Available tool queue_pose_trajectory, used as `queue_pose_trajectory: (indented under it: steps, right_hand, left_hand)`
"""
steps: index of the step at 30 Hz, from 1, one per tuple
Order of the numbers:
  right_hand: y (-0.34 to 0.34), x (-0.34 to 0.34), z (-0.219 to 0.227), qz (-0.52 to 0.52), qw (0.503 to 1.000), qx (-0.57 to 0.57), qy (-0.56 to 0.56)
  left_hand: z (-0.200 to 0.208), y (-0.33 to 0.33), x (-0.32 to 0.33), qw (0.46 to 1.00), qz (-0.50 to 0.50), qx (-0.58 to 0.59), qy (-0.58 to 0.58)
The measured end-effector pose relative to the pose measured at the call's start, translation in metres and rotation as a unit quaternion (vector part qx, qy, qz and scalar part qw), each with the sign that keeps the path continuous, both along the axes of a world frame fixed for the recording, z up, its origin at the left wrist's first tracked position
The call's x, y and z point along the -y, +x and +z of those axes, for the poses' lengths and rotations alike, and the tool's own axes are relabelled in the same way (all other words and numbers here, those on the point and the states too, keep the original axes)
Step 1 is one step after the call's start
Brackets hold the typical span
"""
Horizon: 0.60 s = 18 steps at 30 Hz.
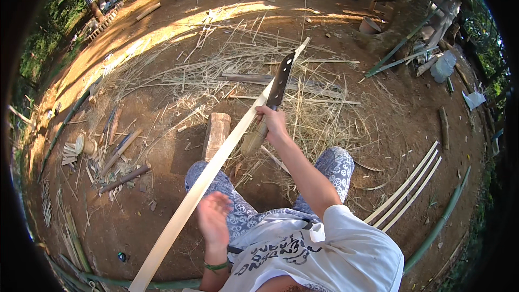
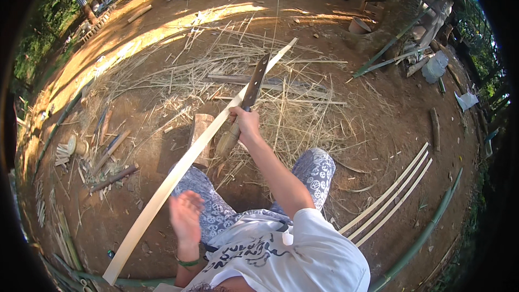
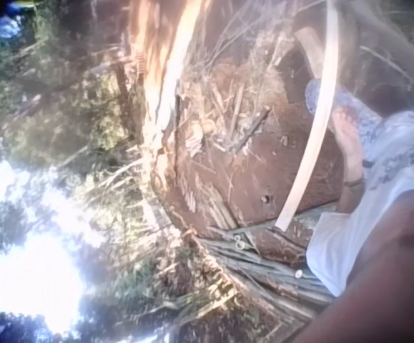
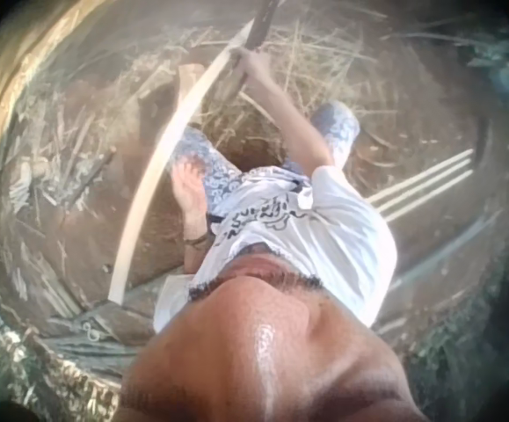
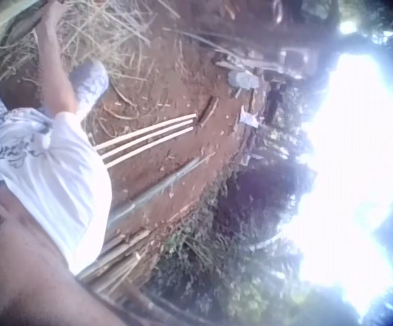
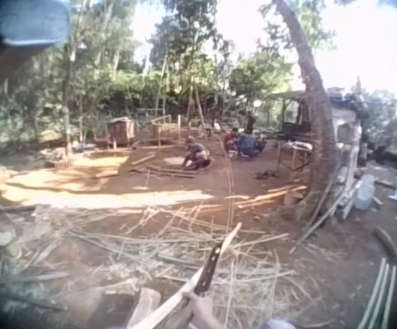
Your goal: The person sits on the ground and uses a large knife to shave thin strips from a long bamboo pole. They repeatedly scrape the blade along the bamboo to remove the outer layer and smooth the surface, creating a pile of shavings.
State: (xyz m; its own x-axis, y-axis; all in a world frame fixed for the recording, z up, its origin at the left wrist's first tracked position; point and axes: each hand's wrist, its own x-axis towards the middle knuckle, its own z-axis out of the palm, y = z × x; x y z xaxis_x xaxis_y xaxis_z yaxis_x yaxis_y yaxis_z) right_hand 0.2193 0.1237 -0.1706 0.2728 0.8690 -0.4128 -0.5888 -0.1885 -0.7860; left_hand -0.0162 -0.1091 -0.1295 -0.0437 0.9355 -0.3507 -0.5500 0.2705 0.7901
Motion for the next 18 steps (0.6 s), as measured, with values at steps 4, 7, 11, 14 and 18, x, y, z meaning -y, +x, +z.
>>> queue_pose_trajectory:
  steps: [4, 7, 11, 14, 18]
  right_hand:
    - [-0.029, 0.024, -0.02, 0.033, 0.996, 0.075, -0.025]
    - [-0.043, 0.049, -0.041, 0.044, 0.989, 0.143, -0.013]
    - [-0.056, 0.074, -0.064, 0.067, 0.983, 0.17, -0.038]
    - [-0.066, 0.086, -0.071, 0.061, 0.984, 0.167, -0.026]
    - [-0.046, 0.087, -0.088, 0.09, 0.98, 0.173, -0.036]
  left_hand:
    - [0.053, 0.051, 0.027, 0.919, -0.267, -0.227, 0.179]
    - [0.077, 0.066, -0.021, 0.837, -0.178, -0.407, 0.32]
    - [0.009, 0.066, -0.112, 0.682, -0.041, -0.69, 0.24]
    - [-0.051, 0.041, -0.151, 0.655, -0.166, -0.736, 0.028]
    - [-0.07, 0.032, -0.162, 0.827, -0.395, -0.333, -0.221]
